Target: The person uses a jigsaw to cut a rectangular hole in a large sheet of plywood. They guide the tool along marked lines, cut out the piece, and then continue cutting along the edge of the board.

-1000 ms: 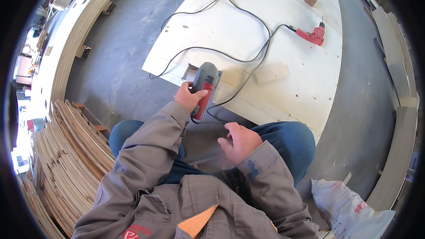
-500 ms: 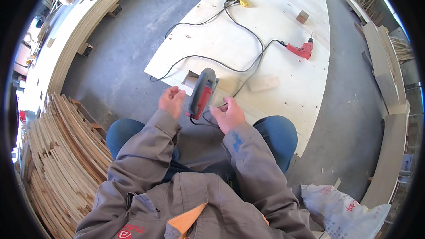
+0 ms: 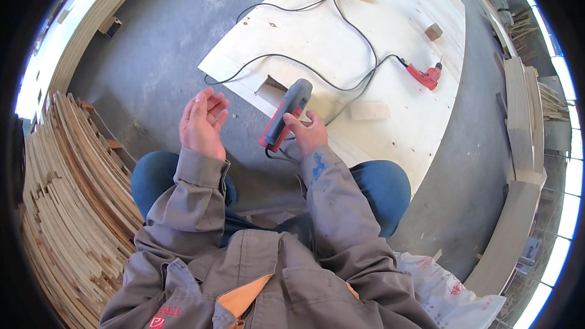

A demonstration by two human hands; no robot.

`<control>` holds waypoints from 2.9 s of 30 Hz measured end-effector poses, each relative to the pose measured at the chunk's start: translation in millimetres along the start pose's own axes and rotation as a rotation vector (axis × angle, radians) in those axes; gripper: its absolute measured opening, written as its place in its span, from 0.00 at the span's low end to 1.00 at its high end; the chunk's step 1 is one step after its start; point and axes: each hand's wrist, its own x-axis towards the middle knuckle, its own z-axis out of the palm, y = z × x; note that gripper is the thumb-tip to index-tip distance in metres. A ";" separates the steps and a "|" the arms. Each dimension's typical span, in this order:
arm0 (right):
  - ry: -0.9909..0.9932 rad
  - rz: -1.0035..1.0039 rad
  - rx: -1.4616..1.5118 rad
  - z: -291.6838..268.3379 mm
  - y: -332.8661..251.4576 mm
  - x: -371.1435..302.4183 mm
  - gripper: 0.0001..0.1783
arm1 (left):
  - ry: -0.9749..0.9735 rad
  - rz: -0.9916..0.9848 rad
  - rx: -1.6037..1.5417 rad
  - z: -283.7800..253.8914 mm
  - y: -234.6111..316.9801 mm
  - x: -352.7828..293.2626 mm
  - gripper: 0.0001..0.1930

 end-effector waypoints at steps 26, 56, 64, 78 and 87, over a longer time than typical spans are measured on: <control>-0.050 -0.014 0.499 44.9 -4.2 27.2 0.16 | -0.049 -0.035 -0.061 2.0 18.8 6.9 0.25; -0.105 -0.018 0.415 -137.2 24.8 -197.8 0.27 | -0.131 0.107 0.357 -29.4 -74.3 -39.8 0.12; 0.013 -0.100 0.392 -157.8 53.6 -179.3 0.33 | -0.208 0.137 0.501 -7.2 -87.7 -75.1 0.13; 0.083 -0.107 0.292 -179.5 34.3 -194.2 0.34 | -0.583 0.171 0.506 76.7 -125.8 -132.4 0.18; 0.340 0.026 0.251 -186.8 52.7 -215.0 0.31 | -0.712 -0.057 0.462 111.4 -125.9 -129.0 0.15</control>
